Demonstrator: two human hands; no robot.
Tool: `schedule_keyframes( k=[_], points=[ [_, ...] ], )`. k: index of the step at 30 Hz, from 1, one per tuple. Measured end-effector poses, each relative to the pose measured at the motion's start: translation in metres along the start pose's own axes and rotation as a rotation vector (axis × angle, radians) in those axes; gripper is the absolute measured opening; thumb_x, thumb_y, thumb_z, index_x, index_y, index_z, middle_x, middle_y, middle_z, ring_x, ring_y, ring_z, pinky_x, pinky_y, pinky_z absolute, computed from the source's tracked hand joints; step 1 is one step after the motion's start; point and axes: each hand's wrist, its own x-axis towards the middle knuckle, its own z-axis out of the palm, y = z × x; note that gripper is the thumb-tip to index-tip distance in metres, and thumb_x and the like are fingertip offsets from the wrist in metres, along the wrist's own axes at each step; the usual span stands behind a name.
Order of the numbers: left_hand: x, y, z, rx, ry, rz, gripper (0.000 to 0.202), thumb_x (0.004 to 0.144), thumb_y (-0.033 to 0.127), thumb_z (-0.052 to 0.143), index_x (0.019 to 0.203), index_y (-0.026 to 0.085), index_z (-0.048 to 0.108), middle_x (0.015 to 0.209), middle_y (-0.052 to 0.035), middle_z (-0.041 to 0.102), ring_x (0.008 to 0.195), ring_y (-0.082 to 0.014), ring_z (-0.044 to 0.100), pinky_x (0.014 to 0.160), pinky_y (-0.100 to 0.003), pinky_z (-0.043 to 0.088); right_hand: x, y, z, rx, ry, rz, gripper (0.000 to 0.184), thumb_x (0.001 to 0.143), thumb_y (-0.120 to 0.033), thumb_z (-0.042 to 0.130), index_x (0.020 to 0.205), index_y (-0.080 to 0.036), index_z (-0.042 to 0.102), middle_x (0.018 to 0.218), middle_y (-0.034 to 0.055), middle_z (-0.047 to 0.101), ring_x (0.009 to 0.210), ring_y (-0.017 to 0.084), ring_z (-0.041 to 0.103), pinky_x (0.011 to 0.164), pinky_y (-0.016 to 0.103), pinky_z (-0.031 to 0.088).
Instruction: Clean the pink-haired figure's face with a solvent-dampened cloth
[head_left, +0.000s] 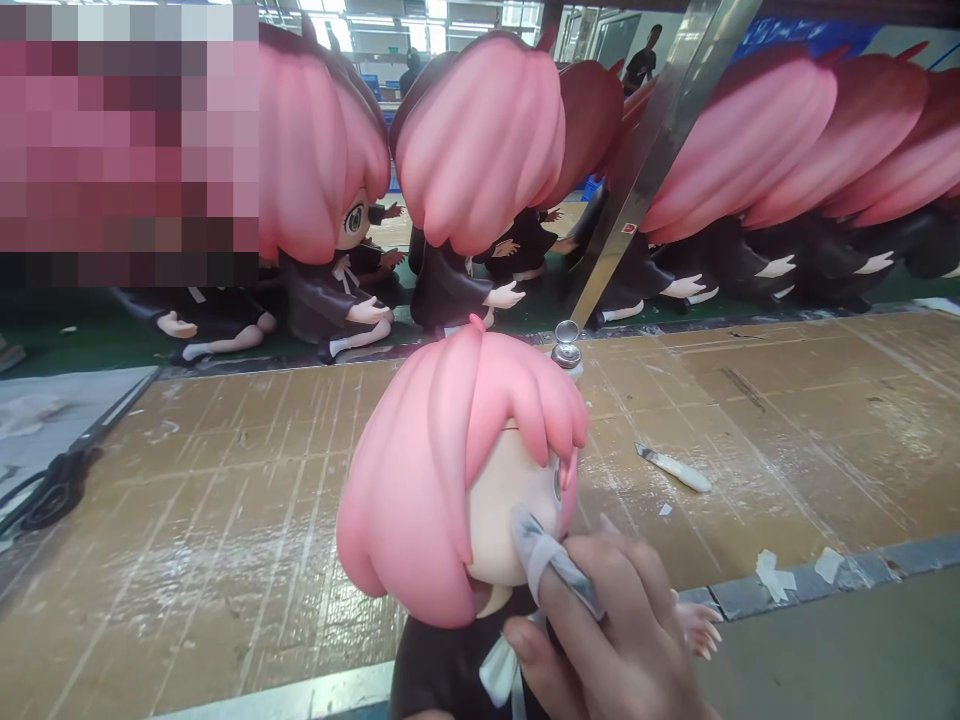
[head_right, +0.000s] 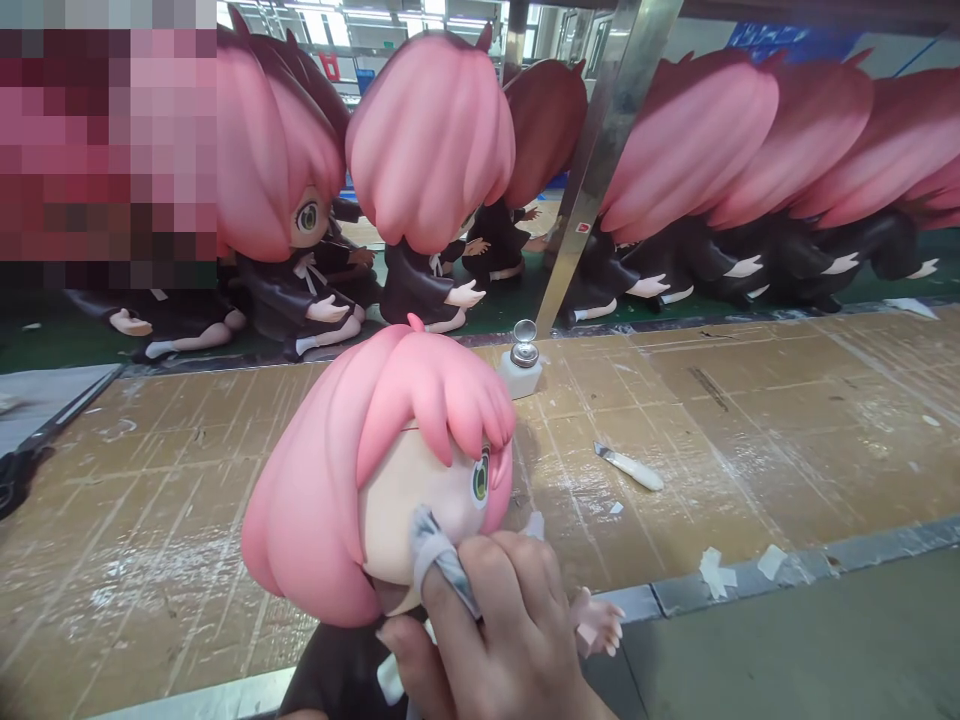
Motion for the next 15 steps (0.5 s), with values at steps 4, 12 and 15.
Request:
schedule_keyframes(
  k=[4, 12, 15],
  points=[
    [0.023, -0.020, 0.016, 0.000, -0.021, -0.024, 0.035, 0.098, 0.047, 0.052, 0.098, 0.014, 0.066, 0.102, -0.0063, 0.069, 0.087, -0.0181, 0.071, 0.066, -0.029, 0.064, -0.004, 0.001, -0.002, 0.054, 0.016, -0.048, 0.020, 0.097, -0.025, 0.049, 0.092, -0.017, 0.066, 0.095, 0.0074, 0.053, 0.084, 0.021, 0.051, 0.077, 0.037, 0.041],
    [0.008, -0.023, 0.044, -0.012, 0.050, -0.049, 0.029, 0.101, 0.037, 0.049, 0.100, 0.014, 0.066, 0.103, -0.0065, 0.069, 0.090, -0.0183, 0.070, 0.068, -0.028, 0.064, 0.002, 0.000, 0.002, 0.049, 0.047, -0.107, 0.020, 0.095, -0.023, 0.050, 0.085, -0.018, 0.067, 0.088, 0.0051, 0.056, 0.081, 0.019, 0.052, 0.076, 0.036, 0.041],
    [-0.015, -0.012, 0.033, -0.023, 0.071, -0.031, 0.035, 0.104, 0.036, 0.040, 0.098, 0.012, 0.066, 0.098, -0.0047, 0.068, 0.088, -0.0169, 0.070, 0.068, -0.027, 0.062, 0.004, 0.001, 0.000, 0.029, 0.014, -0.054, 0.017, 0.094, -0.023, 0.052, 0.090, -0.017, 0.068, 0.092, 0.0077, 0.059, 0.083, 0.022, 0.053, 0.075, 0.037, 0.040]
  ],
)
